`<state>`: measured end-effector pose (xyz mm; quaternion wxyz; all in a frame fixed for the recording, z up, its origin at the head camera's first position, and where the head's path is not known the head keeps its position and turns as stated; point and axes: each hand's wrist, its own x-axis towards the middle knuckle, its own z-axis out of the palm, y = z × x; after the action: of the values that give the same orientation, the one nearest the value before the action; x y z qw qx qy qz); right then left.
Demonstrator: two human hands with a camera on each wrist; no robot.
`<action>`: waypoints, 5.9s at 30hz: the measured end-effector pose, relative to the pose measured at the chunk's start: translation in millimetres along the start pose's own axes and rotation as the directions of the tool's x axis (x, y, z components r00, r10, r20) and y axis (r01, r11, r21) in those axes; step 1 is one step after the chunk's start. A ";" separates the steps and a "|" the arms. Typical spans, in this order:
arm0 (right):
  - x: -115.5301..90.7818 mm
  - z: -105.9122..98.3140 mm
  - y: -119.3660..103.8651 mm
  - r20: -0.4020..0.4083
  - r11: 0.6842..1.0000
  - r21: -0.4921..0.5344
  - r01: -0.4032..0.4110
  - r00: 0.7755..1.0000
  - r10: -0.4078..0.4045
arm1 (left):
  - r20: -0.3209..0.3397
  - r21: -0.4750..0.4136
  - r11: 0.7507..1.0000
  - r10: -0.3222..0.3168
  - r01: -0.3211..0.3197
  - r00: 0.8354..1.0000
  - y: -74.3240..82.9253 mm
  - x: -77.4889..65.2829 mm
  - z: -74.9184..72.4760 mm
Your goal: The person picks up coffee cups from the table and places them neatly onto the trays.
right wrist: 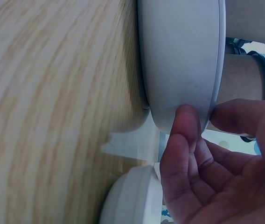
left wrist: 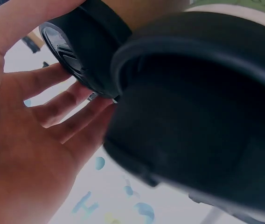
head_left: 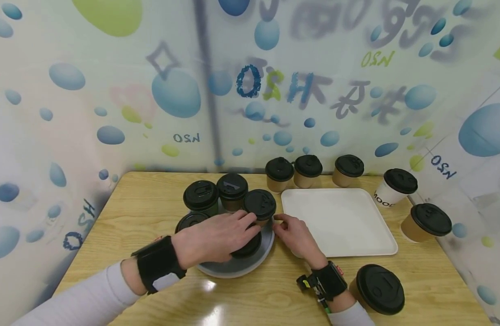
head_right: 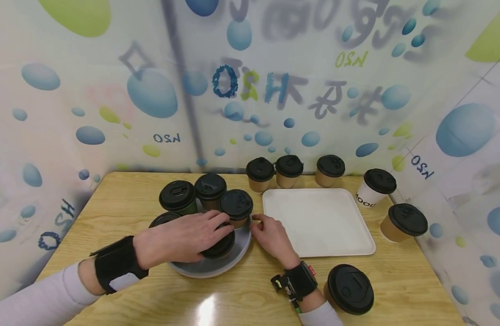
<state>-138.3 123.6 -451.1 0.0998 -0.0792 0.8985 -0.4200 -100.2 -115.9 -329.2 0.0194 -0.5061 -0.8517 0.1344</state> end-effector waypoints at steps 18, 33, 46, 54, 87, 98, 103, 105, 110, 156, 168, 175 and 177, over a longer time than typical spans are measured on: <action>-8.1 0.1 -0.2 -0.032 0.999 -0.048 0.023 0.999 -0.025 | 0.052 -0.171 0.984 -0.049 0.057 0.997 -5.6 -6.9 1.5; -37.9 -7.4 4.5 0.339 0.991 0.132 -0.001 0.940 -0.044 | -0.311 -0.507 0.835 -0.410 0.215 0.858 -62.9 -49.8 1.7; -39.0 6.9 3.3 0.375 0.946 0.311 -0.089 0.926 -0.036 | -0.442 -0.816 0.554 -0.783 0.167 0.438 -71.5 -87.4 46.0; -34.5 11.7 -0.9 0.380 0.943 0.321 -0.094 0.924 -0.037 | -0.295 -0.951 0.308 -0.936 0.040 0.194 -59.0 -116.7 59.9; 33.6 78.2 -58.5 0.291 0.916 0.385 0.113 0.927 -0.236 | -0.556 -0.826 0.539 -0.827 -0.165 0.081 -13.7 -117.6 64.8; 43.3 91.6 -68.3 0.267 0.904 0.401 0.151 0.924 -0.273 | -0.649 -0.757 0.647 -0.726 -0.092 0.228 -3.3 -80.5 61.3; 38.9 86.9 -64.9 0.260 0.930 0.353 0.105 0.944 -0.205 | -0.664 -0.743 0.655 -0.692 -0.141 0.283 3.1 -57.8 60.3; 33.4 79.1 -61.6 0.241 0.959 0.270 0.088 0.958 -0.156 | -0.662 -0.743 0.652 -0.684 -0.151 0.305 5.4 -49.0 60.7; 13.8 51.8 -56.6 0.159 0.990 0.103 0.097 0.981 -0.113 | -0.619 -0.776 0.614 -0.695 -0.146 0.365 7.8 -29.2 59.2; -161.8 -172.9 23.2 -0.007 0.855 -0.388 0.345 0.926 -0.377 | -0.041 -0.639 0.756 -0.213 0.138 0.976 20.1 119.9 122.6; -169.7 -175.8 68.6 0.227 0.809 -0.363 0.463 0.886 -0.405 | -0.013 -0.666 0.734 -0.190 0.133 0.982 18.6 118.0 118.4; -167.4 -170.6 77.1 0.296 0.816 -0.450 0.362 0.923 -0.246 | -0.005 -0.668 0.733 -0.181 0.131 0.984 17.4 119.1 119.1; -164.9 -169.5 79.0 0.325 0.831 -0.434 0.348 0.921 -0.216 | -0.006 -0.666 0.735 -0.177 0.128 0.984 16.9 119.1 119.4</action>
<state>-25.0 336.3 -387.0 0.1312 -0.2894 0.9313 -0.1780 -163.9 -29.9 -460.7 -0.1211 -0.4129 -0.8811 -0.1960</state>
